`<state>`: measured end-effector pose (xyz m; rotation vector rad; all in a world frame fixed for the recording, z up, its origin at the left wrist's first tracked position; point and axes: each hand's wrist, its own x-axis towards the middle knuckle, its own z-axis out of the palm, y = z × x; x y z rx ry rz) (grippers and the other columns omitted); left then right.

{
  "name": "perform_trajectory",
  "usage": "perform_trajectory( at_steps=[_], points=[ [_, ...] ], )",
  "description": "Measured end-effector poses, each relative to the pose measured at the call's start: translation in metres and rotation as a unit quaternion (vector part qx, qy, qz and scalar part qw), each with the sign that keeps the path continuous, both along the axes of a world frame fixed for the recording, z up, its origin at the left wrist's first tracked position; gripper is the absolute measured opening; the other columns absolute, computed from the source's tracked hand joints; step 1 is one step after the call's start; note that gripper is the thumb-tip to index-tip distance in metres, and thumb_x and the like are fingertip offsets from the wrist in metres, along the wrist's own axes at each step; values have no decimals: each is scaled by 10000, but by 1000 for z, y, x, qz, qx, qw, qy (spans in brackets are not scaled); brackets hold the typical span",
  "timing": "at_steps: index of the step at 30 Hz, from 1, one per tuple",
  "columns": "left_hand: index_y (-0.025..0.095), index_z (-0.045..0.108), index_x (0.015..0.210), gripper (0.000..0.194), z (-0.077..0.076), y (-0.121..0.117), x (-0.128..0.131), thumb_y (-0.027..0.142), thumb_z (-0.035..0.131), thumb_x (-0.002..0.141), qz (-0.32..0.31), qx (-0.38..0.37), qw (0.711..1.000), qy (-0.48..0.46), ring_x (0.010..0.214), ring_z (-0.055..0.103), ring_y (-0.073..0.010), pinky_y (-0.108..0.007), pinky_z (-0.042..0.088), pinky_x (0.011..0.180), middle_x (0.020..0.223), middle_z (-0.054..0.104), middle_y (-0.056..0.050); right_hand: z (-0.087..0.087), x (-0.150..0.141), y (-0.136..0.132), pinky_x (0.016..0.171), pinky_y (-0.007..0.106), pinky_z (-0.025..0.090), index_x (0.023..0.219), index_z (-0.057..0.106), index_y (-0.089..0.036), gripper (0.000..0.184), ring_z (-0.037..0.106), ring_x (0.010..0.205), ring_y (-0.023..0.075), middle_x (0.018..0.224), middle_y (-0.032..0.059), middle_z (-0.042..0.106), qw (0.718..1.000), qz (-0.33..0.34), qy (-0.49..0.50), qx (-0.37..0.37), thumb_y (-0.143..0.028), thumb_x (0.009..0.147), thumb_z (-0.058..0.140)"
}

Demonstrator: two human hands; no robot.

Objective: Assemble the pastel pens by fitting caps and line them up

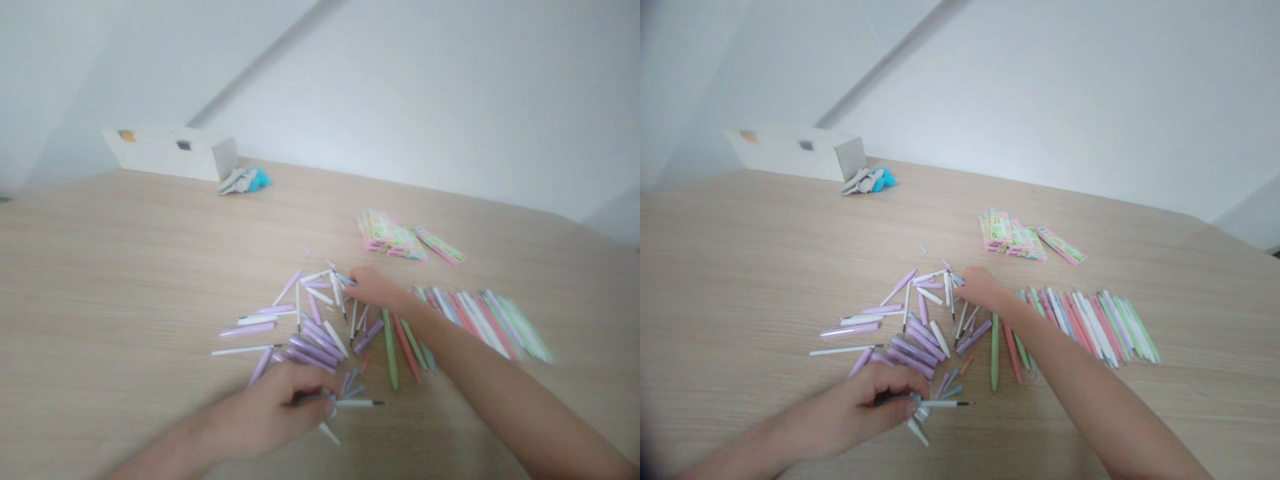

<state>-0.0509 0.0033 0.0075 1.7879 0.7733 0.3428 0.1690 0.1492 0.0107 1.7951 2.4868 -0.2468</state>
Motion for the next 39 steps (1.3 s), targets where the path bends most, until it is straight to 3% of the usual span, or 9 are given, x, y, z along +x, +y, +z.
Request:
perform_trajectory(
  at_steps=[6,13,21,24,31,39],
  points=[
    [179,656,978,225,-1,-2,0,260,474,874,9,-2,1000,10,665,437,-115,-206,342,604,715,520,15,2,16,6,486,201,324,689,677,-114,284,529,548,120,570,11,605,994,-8,95,-43,-328,755,502],
    [174,655,940,210,0,-1,0,253,472,874,4,7,1000,-1,642,408,-108,-201,323,588,679,484,27,3,29,8,454,187,324,716,694,-118,302,481,469,97,487,-27,536,980,-9,177,-95,-345,745,496],
    [173,650,946,211,0,-2,-1,253,468,876,2,3,1000,-4,647,412,-108,-203,320,587,683,476,26,3,25,15,532,193,350,913,707,-120,295,542,594,119,640,-13,636,980,0,188,-60,-248,729,515],
    [171,648,939,209,0,-2,0,246,464,875,2,3,1000,-2,639,407,-106,-203,313,577,674,469,28,2,21,12,590,196,375,882,708,-129,253,575,692,139,755,9,683,982,25,179,-47,-235,718,547],
    [169,652,926,199,2,0,0,227,471,869,2,11,1000,-7,650,411,-106,-205,316,584,678,471,27,3,5,3,634,213,404,863,699,-149,220,600,720,154,786,22,700,986,58,151,-30,-167,687,570],
    [169,641,926,186,1,0,0,223,474,865,-4,6,1000,-13,635,403,-99,-203,318,581,682,474,29,9,-4,25,745,225,432,966,686,-121,278,626,867,172,982,85,710,990,-5,136,41,-120,771,489]
  ],
)
